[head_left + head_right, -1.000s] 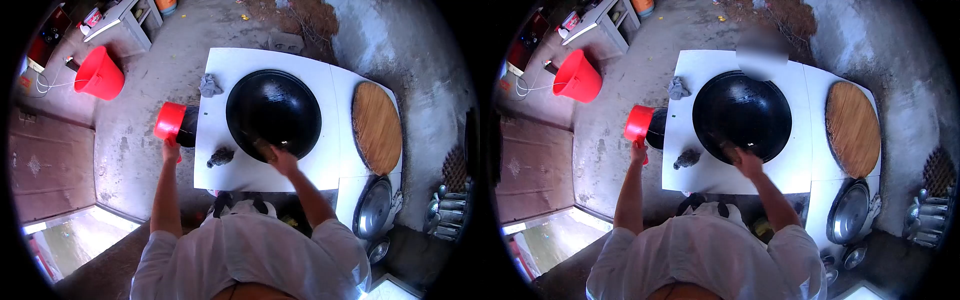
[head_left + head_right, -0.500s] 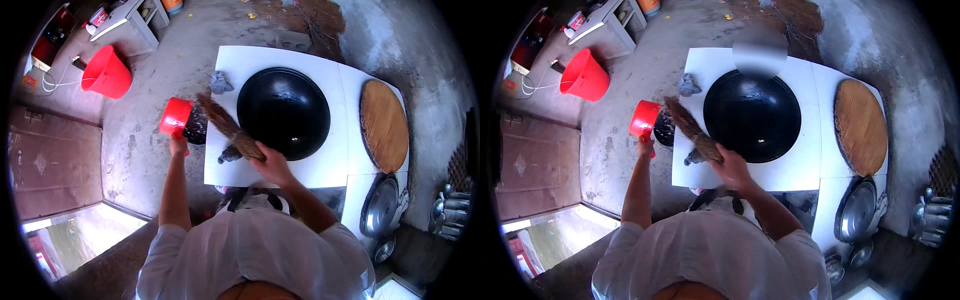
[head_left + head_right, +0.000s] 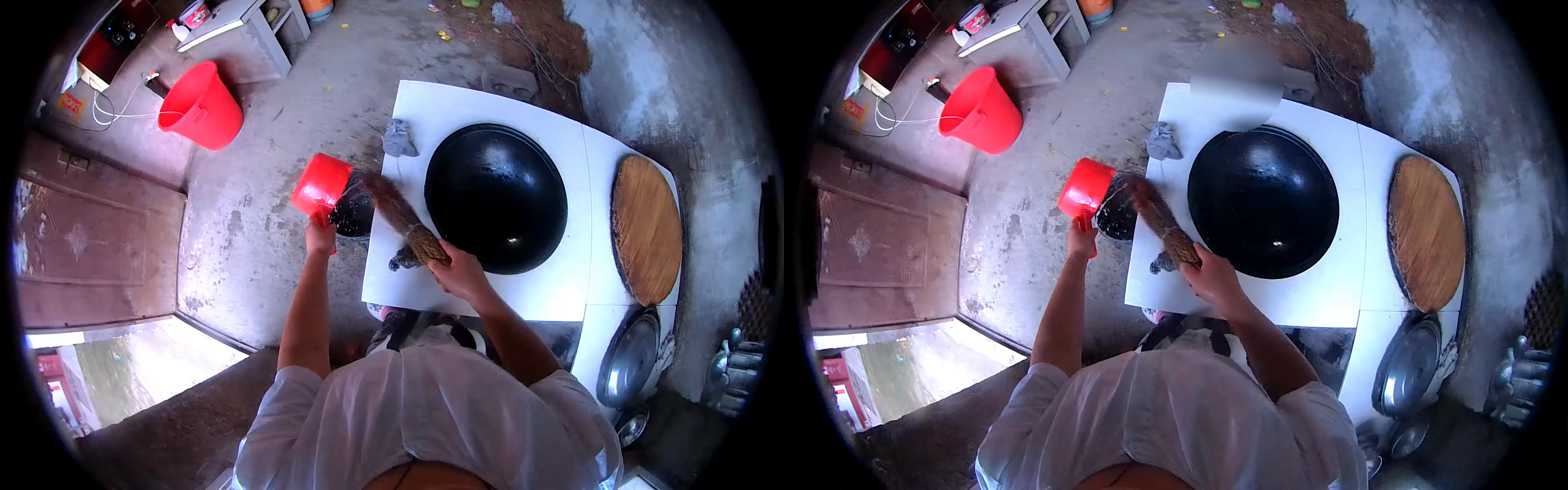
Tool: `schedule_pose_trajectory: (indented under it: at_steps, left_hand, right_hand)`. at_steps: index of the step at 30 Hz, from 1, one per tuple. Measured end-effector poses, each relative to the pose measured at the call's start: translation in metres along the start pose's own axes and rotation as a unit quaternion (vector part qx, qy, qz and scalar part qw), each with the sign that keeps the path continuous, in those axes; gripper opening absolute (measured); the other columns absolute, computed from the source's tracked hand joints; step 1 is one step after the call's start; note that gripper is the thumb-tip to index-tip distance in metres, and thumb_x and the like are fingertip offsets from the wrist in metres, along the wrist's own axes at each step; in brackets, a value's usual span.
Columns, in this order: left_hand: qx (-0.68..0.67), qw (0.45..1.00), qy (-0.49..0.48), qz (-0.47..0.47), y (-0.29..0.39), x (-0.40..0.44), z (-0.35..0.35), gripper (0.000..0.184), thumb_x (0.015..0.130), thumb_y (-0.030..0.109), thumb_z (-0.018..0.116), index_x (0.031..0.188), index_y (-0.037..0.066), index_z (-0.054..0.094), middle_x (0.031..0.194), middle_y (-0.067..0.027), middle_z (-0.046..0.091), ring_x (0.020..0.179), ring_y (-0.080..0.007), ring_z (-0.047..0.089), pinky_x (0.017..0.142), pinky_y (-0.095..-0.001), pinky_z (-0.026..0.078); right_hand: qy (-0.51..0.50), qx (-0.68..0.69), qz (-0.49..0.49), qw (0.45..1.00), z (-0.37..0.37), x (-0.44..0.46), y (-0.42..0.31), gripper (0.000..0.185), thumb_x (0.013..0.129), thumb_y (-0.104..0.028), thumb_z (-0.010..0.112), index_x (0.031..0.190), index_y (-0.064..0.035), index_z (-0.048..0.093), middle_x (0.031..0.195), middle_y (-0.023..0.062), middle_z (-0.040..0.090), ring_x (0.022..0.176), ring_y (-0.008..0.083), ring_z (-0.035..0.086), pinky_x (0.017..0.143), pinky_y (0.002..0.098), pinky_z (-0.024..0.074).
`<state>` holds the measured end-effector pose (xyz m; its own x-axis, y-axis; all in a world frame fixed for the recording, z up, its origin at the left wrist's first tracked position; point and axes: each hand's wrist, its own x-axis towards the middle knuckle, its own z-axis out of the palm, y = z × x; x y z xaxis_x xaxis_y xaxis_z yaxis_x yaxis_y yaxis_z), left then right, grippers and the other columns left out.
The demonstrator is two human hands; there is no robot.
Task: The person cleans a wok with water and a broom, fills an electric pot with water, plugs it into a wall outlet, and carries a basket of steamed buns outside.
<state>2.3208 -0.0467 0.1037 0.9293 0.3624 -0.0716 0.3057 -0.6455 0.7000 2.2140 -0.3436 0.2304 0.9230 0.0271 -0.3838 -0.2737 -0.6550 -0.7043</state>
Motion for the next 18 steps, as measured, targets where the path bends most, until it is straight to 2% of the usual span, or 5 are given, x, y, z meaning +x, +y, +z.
schedule_pose_trajectory:
  at_steps: [4,11,13,16,18]
  left_hand:
    - [-0.037,0.998,-0.031,-0.039,-0.003,-0.004,-0.003,0.045,0.060,0.013,0.059,0.103,0.006,0.048,0.090,-0.0169,0.058,0.087,-0.0327,0.055,0.074,-0.0385,0.044]
    - [-0.030,0.999,-0.026,-0.034,-0.001,-0.009,-0.012,0.045,0.061,0.014,0.058,0.104,0.006,0.047,0.089,-0.0181,0.058,0.087,-0.0335,0.055,0.074,-0.0392,0.043]
    - [-0.088,0.996,-0.018,-0.021,-0.019,-0.003,0.000,0.046,0.061,0.013,0.059,0.104,0.006,0.046,0.090,-0.0186,0.057,0.087,-0.0340,0.054,0.074,-0.0397,0.043]
    - [-0.048,0.999,-0.011,-0.009,-0.012,-0.007,-0.002,0.046,0.062,0.014,0.059,0.105,0.006,0.045,0.091,-0.0190,0.057,0.087,-0.0345,0.054,0.074,-0.0402,0.043]
    - [-0.034,0.999,-0.026,-0.024,0.015,-0.017,-0.014,0.046,0.062,0.015,0.059,0.105,0.006,0.044,0.091,-0.0191,0.057,0.087,-0.0345,0.054,0.074,-0.0405,0.043]
  right_hand:
    - [0.005,-0.015,-0.025,1.000,0.035,0.021,0.013,0.053,0.075,-0.030,0.053,0.120,-0.0055,0.040,0.074,0.0143,0.059,0.058,0.0197,0.059,0.059,0.0300,0.0482]
    - [0.008,0.149,-0.006,0.989,-0.055,-0.032,0.004,0.054,0.072,-0.024,0.060,0.120,-0.0091,0.041,0.070,0.0096,0.058,0.052,0.0130,0.055,0.051,0.0255,0.0454]
    - [0.122,0.093,-0.041,0.987,-0.075,-0.034,0.053,0.056,0.070,-0.024,0.062,0.120,-0.0096,0.041,0.066,0.0088,0.056,0.051,0.0125,0.053,0.049,0.0254,0.0440]
    - [0.173,0.038,0.087,0.980,-0.108,-0.033,0.080,0.053,0.070,-0.026,0.061,0.117,-0.0110,0.044,0.072,0.0120,0.059,0.058,0.0183,0.057,0.053,0.0305,0.0467]
    - [0.253,-0.247,0.163,0.921,-0.101,-0.010,0.126,0.048,0.070,-0.029,0.058,0.114,-0.0131,0.047,0.084,0.0163,0.059,0.070,0.0279,0.059,0.063,0.0374,0.0475]
